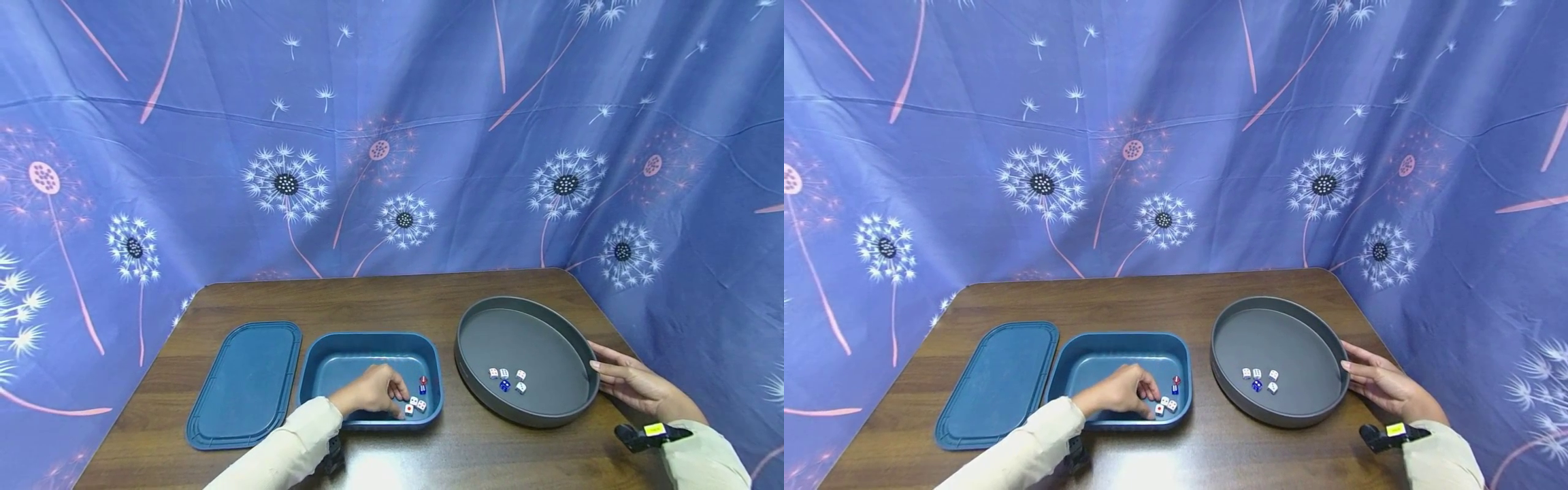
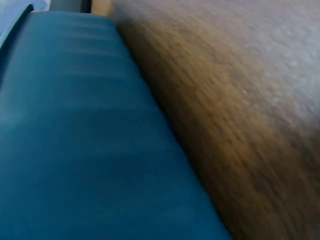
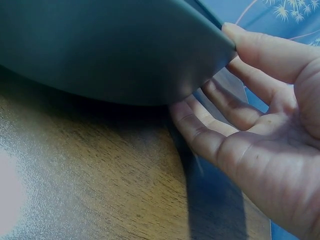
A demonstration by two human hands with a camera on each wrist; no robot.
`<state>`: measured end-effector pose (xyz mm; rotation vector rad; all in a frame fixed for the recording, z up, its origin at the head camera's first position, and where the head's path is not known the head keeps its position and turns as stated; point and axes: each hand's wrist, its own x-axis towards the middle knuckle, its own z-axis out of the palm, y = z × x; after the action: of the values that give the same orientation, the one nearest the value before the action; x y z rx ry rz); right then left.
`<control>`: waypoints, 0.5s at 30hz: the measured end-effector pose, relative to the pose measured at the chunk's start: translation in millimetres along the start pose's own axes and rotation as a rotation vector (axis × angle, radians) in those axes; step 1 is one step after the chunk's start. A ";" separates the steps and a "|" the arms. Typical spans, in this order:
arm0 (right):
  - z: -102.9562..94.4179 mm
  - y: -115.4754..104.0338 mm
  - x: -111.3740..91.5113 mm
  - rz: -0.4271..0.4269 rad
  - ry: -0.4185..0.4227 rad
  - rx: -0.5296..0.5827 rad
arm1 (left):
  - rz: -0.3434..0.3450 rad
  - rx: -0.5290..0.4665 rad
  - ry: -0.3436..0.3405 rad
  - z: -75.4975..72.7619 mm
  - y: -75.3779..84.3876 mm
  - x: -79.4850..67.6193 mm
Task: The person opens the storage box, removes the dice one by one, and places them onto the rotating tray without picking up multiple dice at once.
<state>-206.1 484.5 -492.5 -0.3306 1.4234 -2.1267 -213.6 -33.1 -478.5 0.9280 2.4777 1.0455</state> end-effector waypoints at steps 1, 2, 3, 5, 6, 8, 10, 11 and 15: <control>-0.1 0.3 -0.2 0.000 0.002 0.001 | 0.002 0.005 0.002 1.0 -0.2 0.4; -0.1 0.6 -0.5 0.002 0.005 0.001 | 0.000 0.006 0.004 2.0 -0.4 0.8; -0.1 0.8 -0.8 0.001 0.006 0.000 | 0.000 0.012 0.009 3.0 -0.1 0.9; 0.5 0.7 -1.4 0.005 0.013 -0.003 | -0.002 0.031 0.018 5.2 -0.3 1.1; 0.8 0.5 -1.7 0.009 0.020 -0.004 | -0.003 0.039 0.022 6.2 -0.2 1.2; 1.3 0.2 -2.4 0.013 0.030 -0.004 | -0.004 0.053 0.027 7.9 -0.4 1.3; 1.7 -0.1 -2.7 0.015 0.030 0.000 | -0.003 0.064 0.031 9.0 -0.6 1.3; 1.8 -0.1 -2.9 0.013 0.029 0.004 | -0.005 0.065 0.031 9.2 -0.5 1.3; 1.7 0.2 -3.0 0.009 0.020 0.004 | -0.015 0.063 0.028 9.4 0.4 0.9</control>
<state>-202.8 484.8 -491.6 -0.3011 1.4287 -2.1311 -209.5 -27.4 -484.7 0.9176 2.5495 0.9877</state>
